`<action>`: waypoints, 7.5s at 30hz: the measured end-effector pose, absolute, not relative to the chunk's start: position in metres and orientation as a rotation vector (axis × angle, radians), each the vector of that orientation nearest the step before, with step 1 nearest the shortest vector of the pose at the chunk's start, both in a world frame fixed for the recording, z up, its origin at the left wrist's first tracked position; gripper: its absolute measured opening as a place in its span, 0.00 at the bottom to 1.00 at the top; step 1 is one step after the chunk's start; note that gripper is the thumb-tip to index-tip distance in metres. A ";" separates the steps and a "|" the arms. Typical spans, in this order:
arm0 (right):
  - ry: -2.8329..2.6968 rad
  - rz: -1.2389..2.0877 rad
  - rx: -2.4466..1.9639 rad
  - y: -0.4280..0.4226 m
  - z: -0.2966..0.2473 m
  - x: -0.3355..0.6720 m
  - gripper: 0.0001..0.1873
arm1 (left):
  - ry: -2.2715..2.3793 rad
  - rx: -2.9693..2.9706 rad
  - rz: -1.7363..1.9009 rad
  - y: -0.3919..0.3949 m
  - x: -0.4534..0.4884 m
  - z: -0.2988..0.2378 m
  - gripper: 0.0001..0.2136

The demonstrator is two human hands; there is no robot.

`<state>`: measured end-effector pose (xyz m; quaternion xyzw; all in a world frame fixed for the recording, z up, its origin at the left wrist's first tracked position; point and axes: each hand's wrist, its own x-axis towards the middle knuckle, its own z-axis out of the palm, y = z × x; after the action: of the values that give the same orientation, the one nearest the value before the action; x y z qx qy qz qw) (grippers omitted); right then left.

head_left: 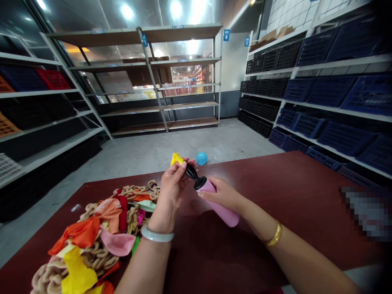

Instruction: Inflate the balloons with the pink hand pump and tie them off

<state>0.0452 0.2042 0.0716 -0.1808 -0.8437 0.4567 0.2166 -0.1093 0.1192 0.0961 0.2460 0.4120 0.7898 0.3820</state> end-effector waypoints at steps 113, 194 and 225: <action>-1.743 2.101 -0.529 0.248 0.058 0.061 0.35 | 0.836 0.285 2.421 0.125 -0.145 0.080 0.05; -1.705 2.275 -0.432 0.258 0.040 0.062 0.32 | 0.781 0.492 2.538 0.132 -0.128 0.083 0.07; -1.780 2.395 -0.349 0.251 0.038 0.059 0.36 | 0.943 0.408 2.692 0.117 -0.141 0.096 0.06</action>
<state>0.0589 0.2507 0.0383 -0.1158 -0.5910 0.7954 0.0684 -0.1414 0.1173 0.0964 0.1403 0.3245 0.9264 0.1295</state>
